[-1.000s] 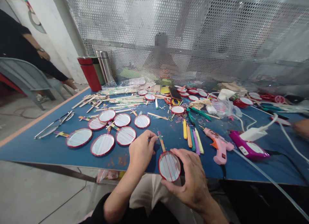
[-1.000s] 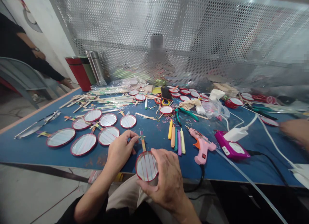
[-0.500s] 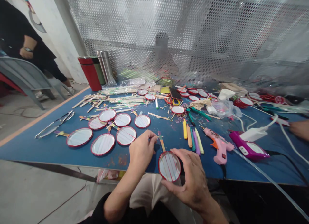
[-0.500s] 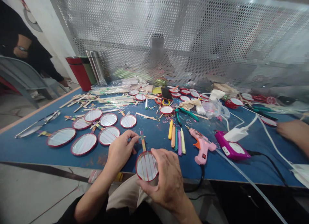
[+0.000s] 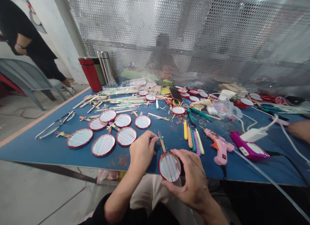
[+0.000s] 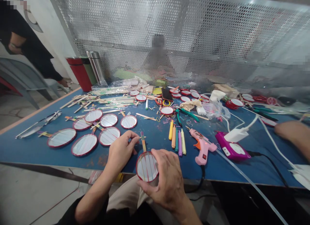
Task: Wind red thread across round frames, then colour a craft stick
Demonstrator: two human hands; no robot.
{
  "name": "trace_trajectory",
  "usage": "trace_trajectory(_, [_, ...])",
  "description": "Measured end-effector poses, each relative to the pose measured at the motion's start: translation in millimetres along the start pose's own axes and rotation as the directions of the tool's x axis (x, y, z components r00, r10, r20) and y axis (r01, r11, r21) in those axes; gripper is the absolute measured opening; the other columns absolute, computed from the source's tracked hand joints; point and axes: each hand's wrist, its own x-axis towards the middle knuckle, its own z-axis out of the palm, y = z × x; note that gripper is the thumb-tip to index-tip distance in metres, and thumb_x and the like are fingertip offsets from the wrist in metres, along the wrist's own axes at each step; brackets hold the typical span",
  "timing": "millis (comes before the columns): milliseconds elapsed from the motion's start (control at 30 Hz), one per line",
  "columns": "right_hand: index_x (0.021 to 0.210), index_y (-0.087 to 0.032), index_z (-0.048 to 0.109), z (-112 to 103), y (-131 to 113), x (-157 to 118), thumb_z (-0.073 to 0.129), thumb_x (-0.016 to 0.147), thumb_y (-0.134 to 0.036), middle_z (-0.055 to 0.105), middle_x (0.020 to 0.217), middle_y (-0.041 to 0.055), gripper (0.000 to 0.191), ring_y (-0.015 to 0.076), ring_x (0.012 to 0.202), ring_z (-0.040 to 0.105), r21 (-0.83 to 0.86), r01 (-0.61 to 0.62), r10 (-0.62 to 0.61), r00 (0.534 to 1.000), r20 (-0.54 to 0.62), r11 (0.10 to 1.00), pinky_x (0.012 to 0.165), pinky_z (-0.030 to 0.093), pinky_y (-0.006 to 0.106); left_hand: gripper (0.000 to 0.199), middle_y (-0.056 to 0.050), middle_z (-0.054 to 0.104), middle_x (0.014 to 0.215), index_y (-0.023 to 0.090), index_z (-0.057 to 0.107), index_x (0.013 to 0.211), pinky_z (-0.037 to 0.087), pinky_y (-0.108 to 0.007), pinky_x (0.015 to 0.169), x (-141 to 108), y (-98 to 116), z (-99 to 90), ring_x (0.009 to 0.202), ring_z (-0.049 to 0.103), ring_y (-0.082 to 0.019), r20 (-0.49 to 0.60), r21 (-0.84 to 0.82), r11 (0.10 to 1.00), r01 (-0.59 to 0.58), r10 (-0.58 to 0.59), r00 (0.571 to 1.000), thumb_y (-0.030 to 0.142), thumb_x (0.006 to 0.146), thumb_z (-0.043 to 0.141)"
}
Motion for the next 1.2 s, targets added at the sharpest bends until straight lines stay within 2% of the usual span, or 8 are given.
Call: trace_trajectory(1200, [0.128, -0.011, 0.041, -1.4, 0.2, -0.3, 0.071, 0.07, -0.046, 0.059, 0.11, 0.0157, 0.073, 0.0314, 0.102, 0.054, 0.004, -0.001, 0.001, 1.0, 0.001, 1.0, 0.086, 0.044, 0.049, 0.015, 0.007, 0.061, 0.047, 0.026, 0.06, 0.081, 0.034, -0.023, 0.059, 0.7, -0.6, 0.1, 0.058, 0.065, -0.015, -0.008, 0.008, 1.0, -0.011, 0.011, 1.0, 0.031, 0.087, 0.048])
